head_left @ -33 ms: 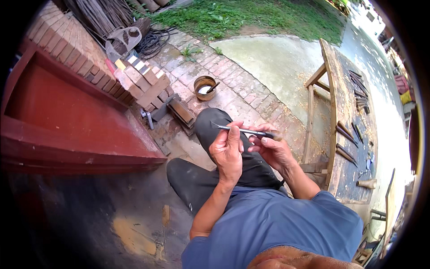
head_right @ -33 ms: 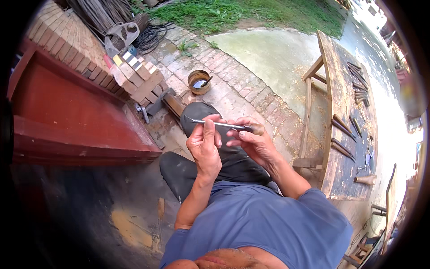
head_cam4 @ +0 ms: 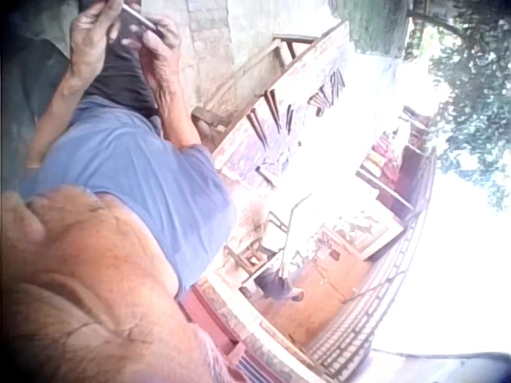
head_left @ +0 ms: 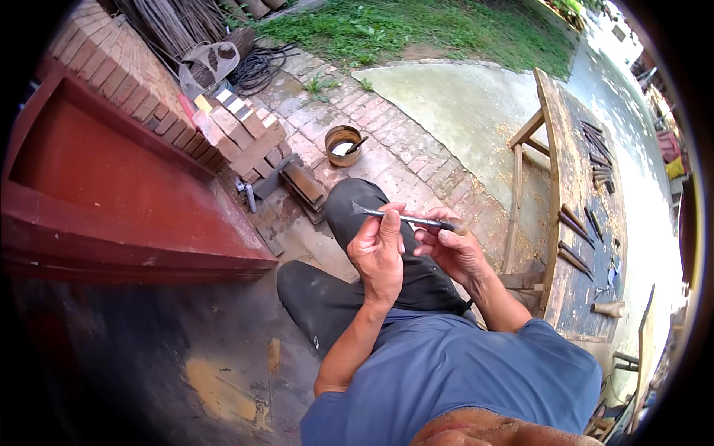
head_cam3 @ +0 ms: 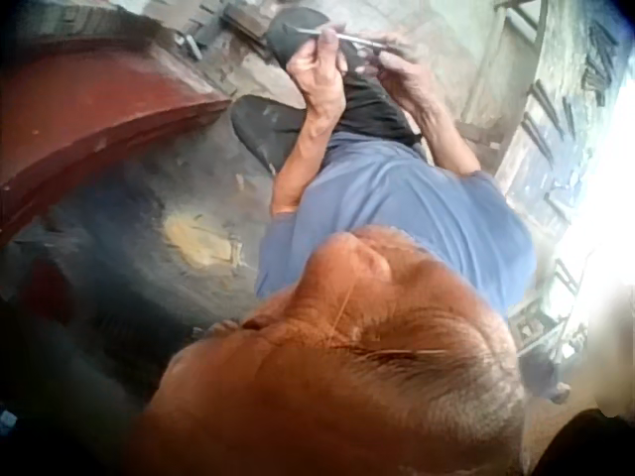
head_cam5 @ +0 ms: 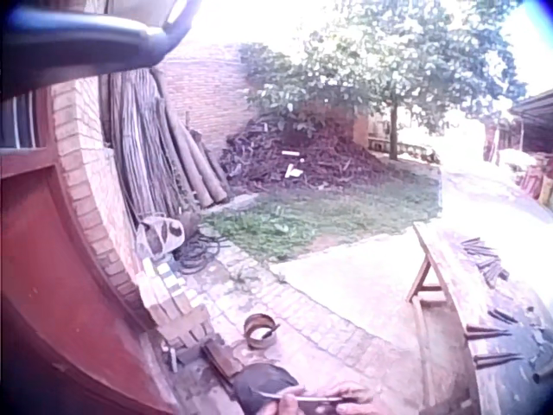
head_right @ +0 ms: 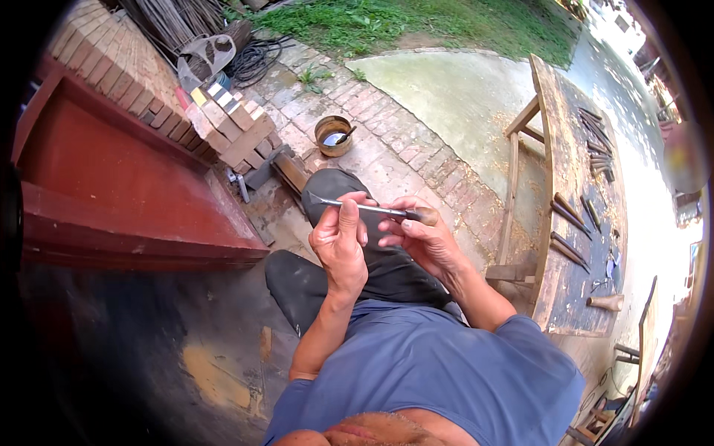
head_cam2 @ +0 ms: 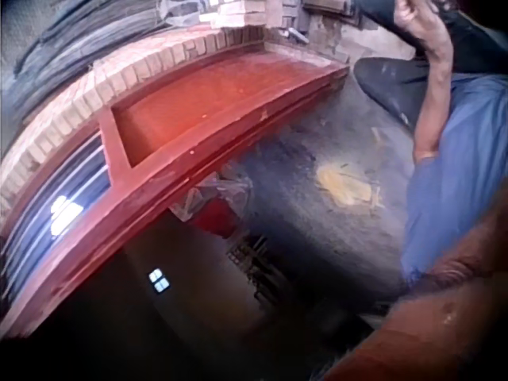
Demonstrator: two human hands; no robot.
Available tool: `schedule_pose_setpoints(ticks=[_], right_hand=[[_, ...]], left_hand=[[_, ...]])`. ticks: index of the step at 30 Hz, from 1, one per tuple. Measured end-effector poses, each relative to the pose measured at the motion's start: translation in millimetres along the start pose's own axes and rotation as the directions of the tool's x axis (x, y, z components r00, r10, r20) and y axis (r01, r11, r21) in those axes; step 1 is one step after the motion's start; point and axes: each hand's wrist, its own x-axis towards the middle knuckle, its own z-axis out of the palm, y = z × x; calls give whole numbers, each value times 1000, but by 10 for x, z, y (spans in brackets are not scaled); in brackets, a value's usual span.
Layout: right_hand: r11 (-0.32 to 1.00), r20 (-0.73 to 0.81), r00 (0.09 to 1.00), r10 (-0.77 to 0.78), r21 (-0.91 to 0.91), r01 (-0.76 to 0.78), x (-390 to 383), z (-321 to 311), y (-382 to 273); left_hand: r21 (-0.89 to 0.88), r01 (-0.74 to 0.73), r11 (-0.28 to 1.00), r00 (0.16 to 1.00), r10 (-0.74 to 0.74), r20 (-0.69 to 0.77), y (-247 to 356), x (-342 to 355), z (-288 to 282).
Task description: The person sits on the ground and sharpens a small metal tool by rubbing it against a sharpening stone. They repeatedly dip the tool into a small bowl of liquid and continue the sharpening motion. The person occasionally pauses to inspect the tool's edge before resuming the process.
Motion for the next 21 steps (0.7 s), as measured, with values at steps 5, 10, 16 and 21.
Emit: schedule_pose_setpoints(ticks=[5,10,16,21], right_hand=[[991,100,986,130,-22,-129,-99,-80,72],[958,50,967,252,-155,-241,-109,-45,180],[924,80,944,319,-249,-291,-64,2,282],[921,93,940,328,-254,-296,10,30,317]], left_hand=[[165,-111,980,993,104,52,158,-94,-78],[221,-177,959,983,160,94,189,-183,-123],[196,-100,975,992,83,95,268,-224,-183],[195,-121,973,988,99,116,199,-191,-241]])
